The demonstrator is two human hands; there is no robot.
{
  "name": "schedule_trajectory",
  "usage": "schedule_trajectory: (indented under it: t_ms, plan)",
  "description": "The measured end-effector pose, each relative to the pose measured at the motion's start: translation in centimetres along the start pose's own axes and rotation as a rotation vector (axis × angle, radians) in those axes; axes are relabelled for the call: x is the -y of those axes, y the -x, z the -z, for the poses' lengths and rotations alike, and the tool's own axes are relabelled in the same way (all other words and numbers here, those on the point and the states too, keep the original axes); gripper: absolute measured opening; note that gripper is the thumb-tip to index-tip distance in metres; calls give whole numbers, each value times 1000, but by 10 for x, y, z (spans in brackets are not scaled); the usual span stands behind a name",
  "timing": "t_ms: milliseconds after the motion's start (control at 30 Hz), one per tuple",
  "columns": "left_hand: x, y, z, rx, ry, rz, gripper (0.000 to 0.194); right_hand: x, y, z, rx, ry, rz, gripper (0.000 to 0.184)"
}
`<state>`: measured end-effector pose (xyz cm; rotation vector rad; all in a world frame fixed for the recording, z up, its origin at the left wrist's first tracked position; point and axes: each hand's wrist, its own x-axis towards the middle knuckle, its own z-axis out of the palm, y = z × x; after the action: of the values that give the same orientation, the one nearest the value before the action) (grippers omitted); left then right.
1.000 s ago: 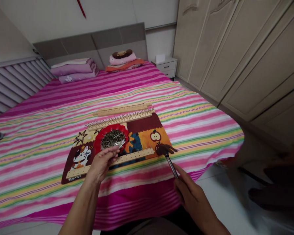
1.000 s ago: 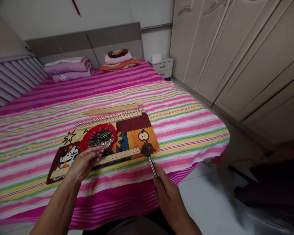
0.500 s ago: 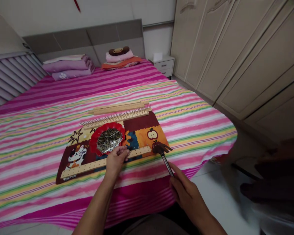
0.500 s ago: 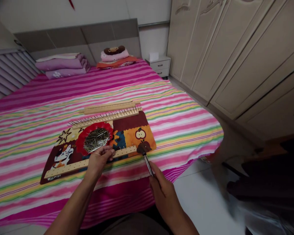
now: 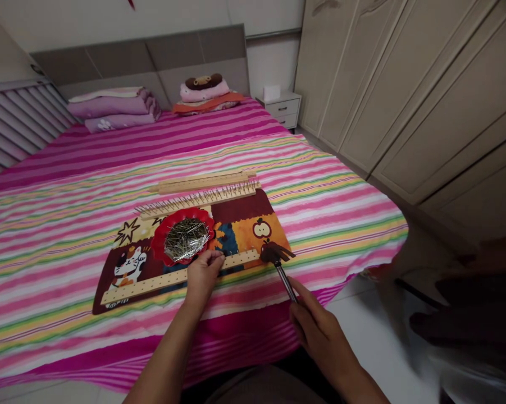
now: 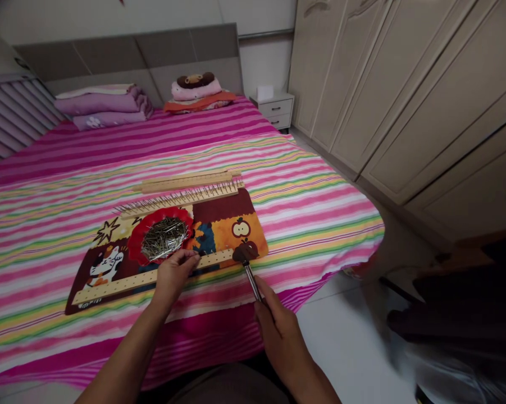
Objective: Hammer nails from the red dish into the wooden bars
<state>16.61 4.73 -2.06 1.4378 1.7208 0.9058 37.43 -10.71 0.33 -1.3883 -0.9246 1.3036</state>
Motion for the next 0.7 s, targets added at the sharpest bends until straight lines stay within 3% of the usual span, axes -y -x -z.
schedule_trajectory:
  t_ms: [167, 433, 700]
  plan:
    - [4, 3, 0, -28, -104, -128, 19, 14, -2, -6, 20, 153, 85, 43]
    - [7, 3, -1, -47, -91, -224, 13, 38, -24, -33, 170, 422, 307, 45]
    - [4, 5, -3, -59, -147, -240, 13, 41, -41, -50, 250, 451, 414, 48]
